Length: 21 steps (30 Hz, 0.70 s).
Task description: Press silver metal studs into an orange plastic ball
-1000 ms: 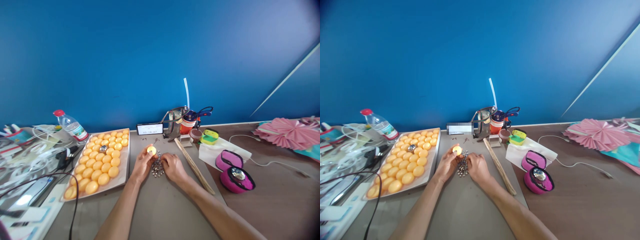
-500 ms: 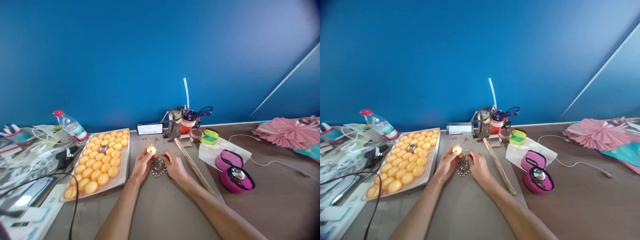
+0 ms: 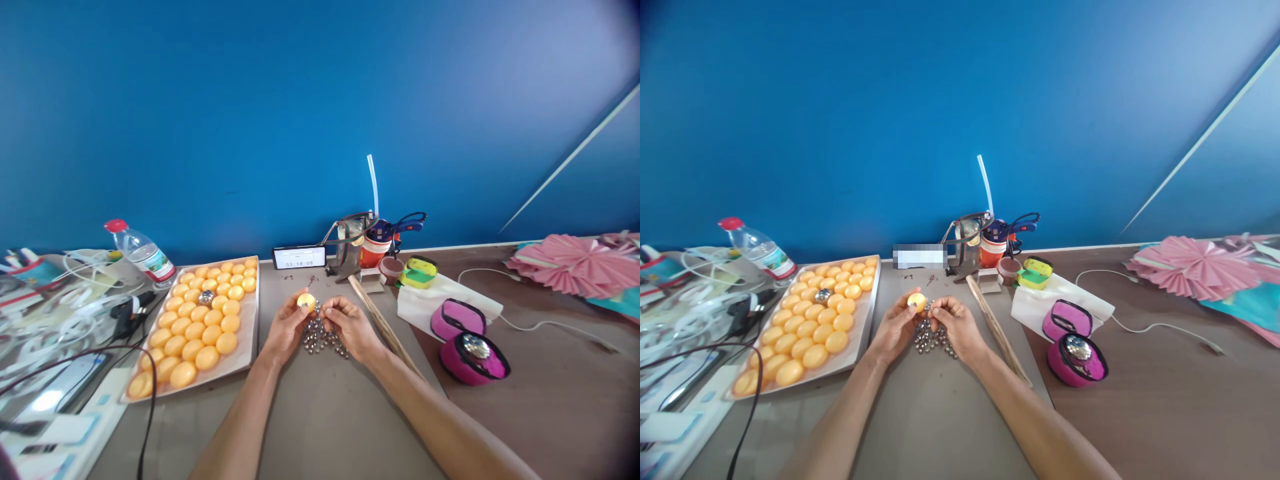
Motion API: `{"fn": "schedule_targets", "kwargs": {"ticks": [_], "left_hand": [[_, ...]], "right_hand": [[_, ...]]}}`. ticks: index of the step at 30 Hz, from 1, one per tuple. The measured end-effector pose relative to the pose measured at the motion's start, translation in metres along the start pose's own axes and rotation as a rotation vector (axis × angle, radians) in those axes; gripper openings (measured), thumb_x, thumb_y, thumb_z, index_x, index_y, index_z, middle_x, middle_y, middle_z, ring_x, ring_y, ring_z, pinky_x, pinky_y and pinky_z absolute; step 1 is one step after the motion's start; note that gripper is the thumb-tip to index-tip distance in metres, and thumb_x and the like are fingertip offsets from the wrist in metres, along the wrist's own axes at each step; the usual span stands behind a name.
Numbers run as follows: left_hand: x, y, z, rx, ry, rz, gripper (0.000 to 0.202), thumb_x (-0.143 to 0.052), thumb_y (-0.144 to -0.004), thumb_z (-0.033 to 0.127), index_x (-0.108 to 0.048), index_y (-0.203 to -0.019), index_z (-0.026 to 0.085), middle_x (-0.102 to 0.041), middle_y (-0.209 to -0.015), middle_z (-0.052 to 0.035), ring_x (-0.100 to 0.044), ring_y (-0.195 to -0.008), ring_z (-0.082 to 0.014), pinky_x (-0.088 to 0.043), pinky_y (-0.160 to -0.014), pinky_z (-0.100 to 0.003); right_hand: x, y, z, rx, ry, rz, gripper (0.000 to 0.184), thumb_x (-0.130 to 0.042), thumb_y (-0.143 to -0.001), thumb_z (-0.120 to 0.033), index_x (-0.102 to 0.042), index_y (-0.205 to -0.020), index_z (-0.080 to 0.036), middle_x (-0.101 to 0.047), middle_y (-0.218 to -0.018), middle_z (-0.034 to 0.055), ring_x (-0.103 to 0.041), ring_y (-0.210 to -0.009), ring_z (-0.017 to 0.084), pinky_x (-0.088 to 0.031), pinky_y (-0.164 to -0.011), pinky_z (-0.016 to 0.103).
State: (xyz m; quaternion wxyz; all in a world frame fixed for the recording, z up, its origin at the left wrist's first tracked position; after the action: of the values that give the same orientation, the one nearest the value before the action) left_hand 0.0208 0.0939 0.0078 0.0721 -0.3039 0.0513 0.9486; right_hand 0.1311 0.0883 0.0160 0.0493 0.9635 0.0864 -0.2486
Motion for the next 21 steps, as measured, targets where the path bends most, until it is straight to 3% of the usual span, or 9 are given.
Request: {"fn": "schedule_targets", "kwargs": {"ticks": [4, 8, 21], "left_hand": [[-0.001, 0.0, -0.001, -0.018, -0.026, -0.005, 0.037, -0.072, -0.068, 0.02, -0.059, -0.103, 0.019, -0.062, -0.091, -0.0019, -0.058, -0.081, -0.0131, -0.046, -0.076, -0.028], [-0.004, 0.0, -0.004, -0.013, -0.073, -0.033, 0.031, -0.072, -0.068, 0.022, -0.06, -0.095, 0.017, -0.061, -0.089, -0.0028, -0.057, -0.081, -0.014, -0.045, -0.077, -0.029], [0.0, 0.0, -0.005, -0.028, -0.147, -0.023, 0.035, -0.074, -0.065, 0.022, -0.06, -0.096, 0.017, -0.061, -0.086, -0.0015, -0.056, -0.079, -0.0126, -0.042, -0.076, -0.027]], "right_hand": [[0.004, -0.001, -0.001, 0.029, 0.024, 0.009, 0.018, -0.07, -0.066, -0.032, -0.059, -0.069, -0.018, -0.049, -0.054, -0.0042, -0.041, -0.053, 0.009, -0.03, -0.055, 0.024], [0.004, -0.001, 0.001, 0.024, 0.023, 0.0, 0.019, -0.072, -0.064, -0.032, -0.06, -0.069, -0.018, -0.05, -0.06, -0.0034, -0.041, -0.057, 0.009, -0.031, -0.057, 0.024], [0.002, -0.002, 0.011, -0.001, 0.004, -0.031, 0.02, -0.072, -0.065, -0.034, -0.059, -0.07, -0.019, -0.049, -0.062, -0.0038, -0.041, -0.058, 0.01, -0.032, -0.059, 0.025]]}}
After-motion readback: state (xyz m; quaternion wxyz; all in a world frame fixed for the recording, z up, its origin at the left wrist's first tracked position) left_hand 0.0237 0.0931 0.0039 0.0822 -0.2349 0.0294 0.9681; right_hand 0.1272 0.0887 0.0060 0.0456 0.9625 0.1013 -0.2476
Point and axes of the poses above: each hand's wrist, its own y-axis away from the middle knuckle, its own x-axis out of the back of the hand, z = x × y, the point moved 10 cm from there along -y, towards the middle knuckle
